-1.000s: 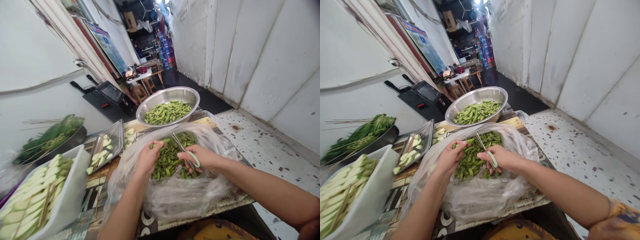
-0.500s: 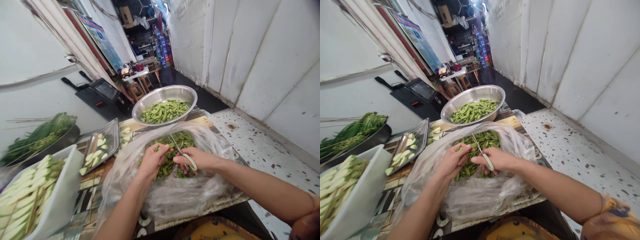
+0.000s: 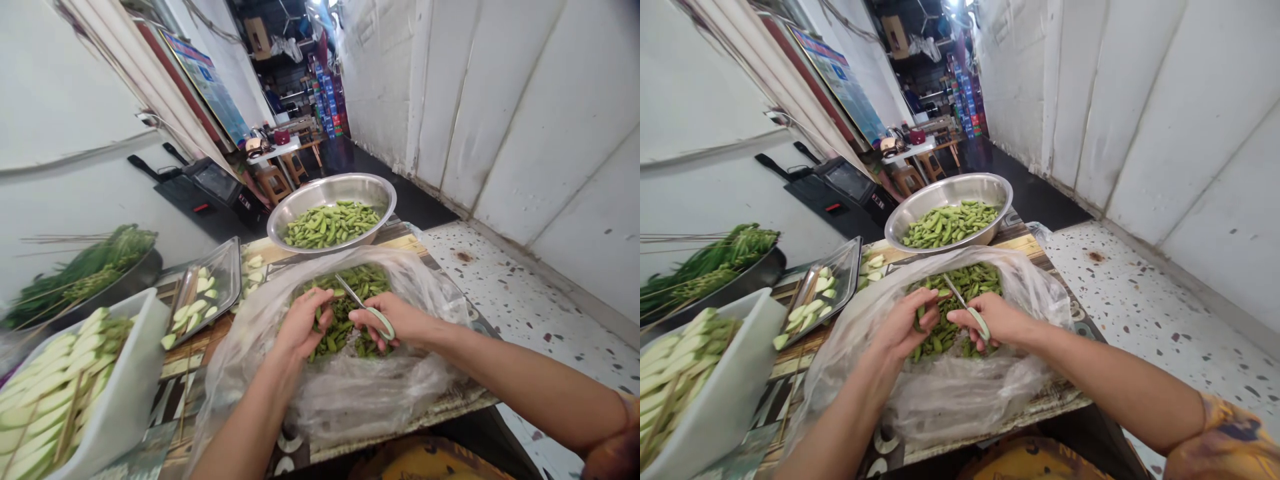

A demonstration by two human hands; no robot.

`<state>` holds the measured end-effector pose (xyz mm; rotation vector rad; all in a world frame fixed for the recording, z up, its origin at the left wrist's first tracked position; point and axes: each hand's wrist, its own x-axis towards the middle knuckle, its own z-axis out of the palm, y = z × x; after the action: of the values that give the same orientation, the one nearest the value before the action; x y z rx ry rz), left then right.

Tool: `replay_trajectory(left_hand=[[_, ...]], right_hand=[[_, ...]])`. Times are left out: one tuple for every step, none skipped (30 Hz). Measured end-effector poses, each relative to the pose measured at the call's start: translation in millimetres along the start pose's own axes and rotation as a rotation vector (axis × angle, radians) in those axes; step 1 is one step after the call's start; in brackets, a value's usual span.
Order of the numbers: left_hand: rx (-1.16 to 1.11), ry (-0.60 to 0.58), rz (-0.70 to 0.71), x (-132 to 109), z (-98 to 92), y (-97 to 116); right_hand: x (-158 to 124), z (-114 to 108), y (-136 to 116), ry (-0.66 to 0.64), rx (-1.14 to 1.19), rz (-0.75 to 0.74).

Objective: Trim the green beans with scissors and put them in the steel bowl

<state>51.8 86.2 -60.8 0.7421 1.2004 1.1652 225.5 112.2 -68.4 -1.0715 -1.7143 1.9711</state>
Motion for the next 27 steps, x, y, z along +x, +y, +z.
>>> replay_trajectory(left_hand=[[-0.007, 0.011, -0.013, 0.2, -0.2, 1.4], [-0.006, 0.022, -0.017, 0.0, -0.2, 2.8], [0.002, 0.03, -0.013, -0.7, 0.1, 4.3], [0.019, 0.032, -0.003, -1.8, 0.5, 5.6], [0.053, 0.029, 0.014, -3.2, 1.0, 6.7], [0.116, 0.025, 0.033, -4.7, 1.4, 7.4], [0.211, 0.023, 0.059, -6.1, 1.6, 7.7], [0.333, 0.025, 0.096, -7.1, 1.5, 7.4], [0.466, 0.035, 0.151, -7.4, 0.8, 6.7], [0.591, 0.06, 0.221, -6.9, -0.4, 5.6], [0.694, 0.1, 0.301, -5.7, -2.3, 4.3], [0.769, 0.157, 0.384, -4.1, -4.7, 3.1], [0.824, 0.22, 0.458, -2.5, -7.5, 2.3], [0.878, 0.277, 0.506, -1.2, -10.4, 2.1], [0.946, 0.308, 0.522, -0.7, -12.9, 2.6], [1.033, 0.302, 0.506, -1.1, -14.8, 3.7], [1.136, 0.253, 0.46, -2.3, -15.8, 5.3], [1.247, 0.177, 0.393, -4.2, -15.6, 7.0], [1.355, 0.093, 0.32, -6.5, -14.5, 8.4], [1.452, 0.019, 0.259, -8.7, -12.4, 9.2], [1.534, -0.034, 0.222, -10.6, -9.8, 9.0], [1.6, -0.065, 0.214, -11.9, -7.0, 7.9], [1.651, -0.074, 0.23, -12.4, -4.2, 6.0], [1.687, -0.072, 0.257, -12.3, -1.7, 3.5], [1.709, -0.073, 0.285, -11.7, 0.3, 0.7], [1.716, -0.072, 0.311, -10.7, 1.9, -2.0], [1.717, -0.068, 0.332, -9.7, 3.0, -4.4]], right_hand=[[0.6, -0.2, -0.5, 0.01, 0.01, -0.001], [0.9, -0.5, -1.1, 0.017, 0.018, 0.001], [1.1, -0.9, -1.8, 0.018, 0.023, 0.004], [1.2, -1.5, -2.6, 0.013, 0.025, 0.006], [1.1, -2.4, -3.4, 0.005, 0.024, 0.008], [1.0, -3.5, -4.4, 0.0, 0.018, 0.008], [0.8, -5.0, -5.5, 0.003, 0.01, 0.003], [0.6, -6.8, -6.8, 0.015, -0.001, -0.005], [0.4, -8.9, -8.3, 0.036, -0.009, -0.017], [0.1, -11.0, -9.8, 0.062, -0.013, -0.03], [-0.2, -13.0, -11.4, 0.088, -0.013, -0.043], [-0.6, -14.7, -12.9, 0.109, -0.011, -0.052], [-1.0, -15.9, -14.1, 0.125, -0.008, -0.055], [-1.4, -16.5, -15.1, 0.137, -0.009, -0.053], [-1.9, -16.6, -15.8, 0.144, -0.011, -0.051], [-2.3, -16.2, -16.3, 0.143, -0.016, -0.05], [-2.7, -15.5, -16.6, 0.137, -0.022, -0.049], [-3.1, -14.6, -16.8, 0.129, -0.029, -0.047], [-3.4, -13.6, -17.0, 0.121, -0.037, -0.043], [-3.7, -12.7, -17.3, 0.115, -0.043, -0.038], [-3.9, -11.9, -17.6, 0.112, -0.049, -0.031], [-4.1, -11.4, -17.9, 0.112, -0.053, -0.025], [-4.3, -10.9, -18.1, 0.113, -0.055, -0.022], [-4.4, -10.7, -18.2, 0.11, -0.056, -0.022], [-4.5, -10.5, -18.2, 0.107, -0.058, -0.023], [-4.5, -10.4, -18.0, 0.101, -0.062, -0.027], [-4.5, -10.4, -17.6, 0.092, -0.065, -0.032]])
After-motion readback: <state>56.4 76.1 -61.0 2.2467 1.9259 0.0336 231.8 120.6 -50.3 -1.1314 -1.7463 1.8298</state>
